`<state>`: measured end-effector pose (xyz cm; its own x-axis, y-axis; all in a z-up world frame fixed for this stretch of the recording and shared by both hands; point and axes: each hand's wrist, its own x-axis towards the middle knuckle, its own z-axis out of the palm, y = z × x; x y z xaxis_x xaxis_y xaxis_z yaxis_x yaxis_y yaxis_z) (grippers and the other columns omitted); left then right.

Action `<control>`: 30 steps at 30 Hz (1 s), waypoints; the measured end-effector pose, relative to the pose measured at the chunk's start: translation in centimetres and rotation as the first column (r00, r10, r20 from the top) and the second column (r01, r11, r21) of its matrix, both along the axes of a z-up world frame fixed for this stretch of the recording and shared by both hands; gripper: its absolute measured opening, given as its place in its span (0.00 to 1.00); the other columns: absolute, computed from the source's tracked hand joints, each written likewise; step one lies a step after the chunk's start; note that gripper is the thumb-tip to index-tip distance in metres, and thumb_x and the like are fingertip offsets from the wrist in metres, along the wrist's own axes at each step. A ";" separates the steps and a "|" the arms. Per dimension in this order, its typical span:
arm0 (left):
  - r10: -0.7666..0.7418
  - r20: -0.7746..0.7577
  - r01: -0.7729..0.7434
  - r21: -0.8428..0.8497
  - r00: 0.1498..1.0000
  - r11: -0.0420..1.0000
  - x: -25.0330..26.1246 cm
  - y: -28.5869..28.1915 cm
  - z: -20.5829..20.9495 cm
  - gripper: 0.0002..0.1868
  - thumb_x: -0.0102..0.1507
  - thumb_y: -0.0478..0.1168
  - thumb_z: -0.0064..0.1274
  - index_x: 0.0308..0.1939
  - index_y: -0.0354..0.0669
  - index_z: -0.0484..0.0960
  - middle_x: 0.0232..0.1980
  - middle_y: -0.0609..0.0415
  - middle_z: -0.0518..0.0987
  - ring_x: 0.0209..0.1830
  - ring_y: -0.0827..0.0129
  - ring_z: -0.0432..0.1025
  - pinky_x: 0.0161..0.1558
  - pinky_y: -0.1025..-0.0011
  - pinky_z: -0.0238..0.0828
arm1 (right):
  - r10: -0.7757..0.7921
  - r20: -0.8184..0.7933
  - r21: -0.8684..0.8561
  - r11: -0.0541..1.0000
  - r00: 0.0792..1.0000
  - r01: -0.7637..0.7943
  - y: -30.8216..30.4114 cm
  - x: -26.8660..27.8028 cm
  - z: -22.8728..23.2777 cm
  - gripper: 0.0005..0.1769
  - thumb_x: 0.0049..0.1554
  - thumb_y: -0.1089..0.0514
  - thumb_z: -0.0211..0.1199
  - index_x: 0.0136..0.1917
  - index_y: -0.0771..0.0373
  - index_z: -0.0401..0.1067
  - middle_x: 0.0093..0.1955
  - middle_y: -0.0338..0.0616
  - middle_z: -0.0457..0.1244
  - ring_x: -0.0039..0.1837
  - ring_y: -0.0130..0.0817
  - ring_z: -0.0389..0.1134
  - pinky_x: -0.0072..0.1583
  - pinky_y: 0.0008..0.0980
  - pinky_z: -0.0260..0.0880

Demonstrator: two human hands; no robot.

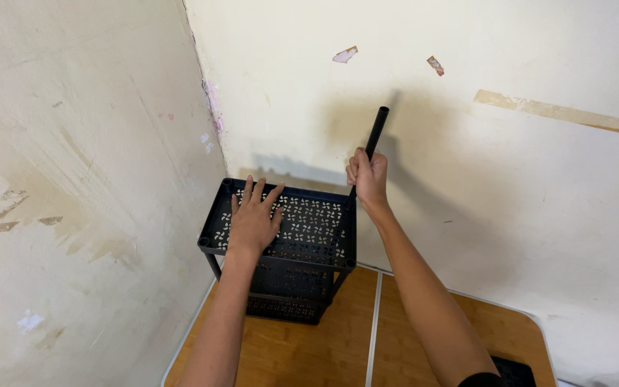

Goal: The person assembles a black perforated metal shelving unit by inserting vertical poles into the corners of the shelves and stacking the shelves onto the poles. The person handles the shelves and poles by hand, aligning and securing them to form a three-tiered stand.

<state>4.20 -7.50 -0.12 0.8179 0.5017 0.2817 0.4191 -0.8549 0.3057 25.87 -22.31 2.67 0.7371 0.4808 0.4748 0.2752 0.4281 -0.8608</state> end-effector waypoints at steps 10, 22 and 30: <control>-0.043 -0.025 0.043 0.001 0.999 0.999 0.6 0.9 0.0 0.32 0.65 0.53 0.49 0.74 0.65 0.64 0.79 0.49 0.56 0.82 0.53 0.41 0.75 0.43 0.42 | 0.027 0.209 -0.230 0.973 0.978 0.022 -2.5 -1.0 -2.8 0.17 0.73 0.49 0.45 0.49 0.61 0.65 0.43 0.40 0.61 0.50 0.31 0.64 0.60 0.34 0.66; -0.233 0.044 0.235 -0.064 0.972 0.970 3.4 -1.0 2.5 0.34 0.65 0.51 0.51 0.71 0.41 0.63 0.77 0.44 0.59 0.83 0.57 0.43 0.76 0.40 0.25 | -0.168 -0.138 -0.659 0.751 0.976 0.036 -5.4 -5.8 -5.1 0.37 0.64 0.43 0.57 0.78 0.67 0.58 0.76 0.58 0.59 0.79 0.46 0.57 0.77 0.39 0.53; -0.367 0.602 0.689 -0.484 0.710 0.540 10.2 -8.0 5.2 0.30 0.68 0.41 0.52 0.70 0.34 0.60 0.54 0.39 0.75 0.52 0.55 0.71 0.53 0.61 0.69 | -0.174 -0.074 -0.674 0.735 0.982 0.079 -6.0 -7.8 -5.5 0.33 0.61 0.58 0.57 0.76 0.68 0.54 0.72 0.58 0.59 0.71 0.46 0.63 0.71 0.37 0.61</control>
